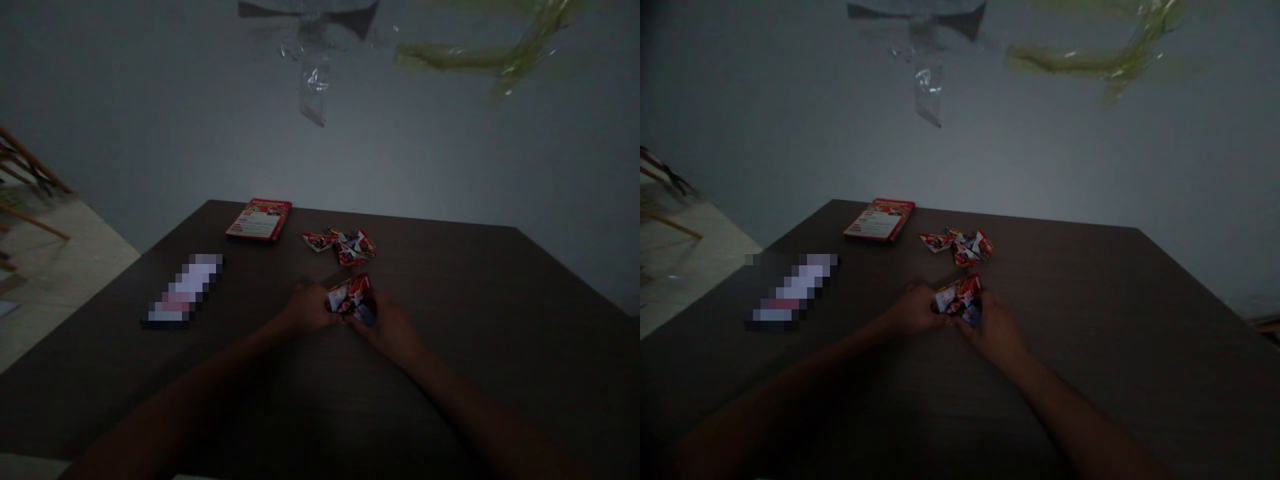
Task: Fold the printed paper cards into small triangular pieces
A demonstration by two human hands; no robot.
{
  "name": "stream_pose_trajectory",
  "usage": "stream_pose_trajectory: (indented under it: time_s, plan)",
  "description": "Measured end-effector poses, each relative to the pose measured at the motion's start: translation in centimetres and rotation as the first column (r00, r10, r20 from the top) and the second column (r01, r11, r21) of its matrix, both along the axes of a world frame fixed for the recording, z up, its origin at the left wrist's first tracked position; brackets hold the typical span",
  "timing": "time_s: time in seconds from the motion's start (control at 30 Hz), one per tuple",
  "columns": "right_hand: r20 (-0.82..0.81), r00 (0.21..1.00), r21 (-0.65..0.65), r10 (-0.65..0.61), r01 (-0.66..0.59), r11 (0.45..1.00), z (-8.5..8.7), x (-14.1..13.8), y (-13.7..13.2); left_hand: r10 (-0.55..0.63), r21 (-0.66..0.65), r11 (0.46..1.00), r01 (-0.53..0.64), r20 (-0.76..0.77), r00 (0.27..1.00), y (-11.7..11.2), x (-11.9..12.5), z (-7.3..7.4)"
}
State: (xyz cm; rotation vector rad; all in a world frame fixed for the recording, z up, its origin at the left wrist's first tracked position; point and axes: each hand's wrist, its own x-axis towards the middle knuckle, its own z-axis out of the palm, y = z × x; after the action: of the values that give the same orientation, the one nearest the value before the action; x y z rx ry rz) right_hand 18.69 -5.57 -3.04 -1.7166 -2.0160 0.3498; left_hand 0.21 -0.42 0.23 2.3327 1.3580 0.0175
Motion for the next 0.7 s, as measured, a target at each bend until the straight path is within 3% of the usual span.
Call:
stream_pose_trajectory:
  time_s: [0.23, 0.7]
  plan:
    - [0.047, 0.999, 0.034, 0.002, -0.004, 0.999, 0.0, -0.5, -0.3, -0.02, 0.011, 1.0, 0.02, -0.004, 1.0, 0.0, 0.0, 0.2]
    - [-0.035, 0.999, -0.058, 0.021, -0.023, 0.998, 0.6, 0.6, -0.3, 0.02, -0.018, 1.0, -0.019, 0.028, 0.999, -0.3, -0.1, 0.6]
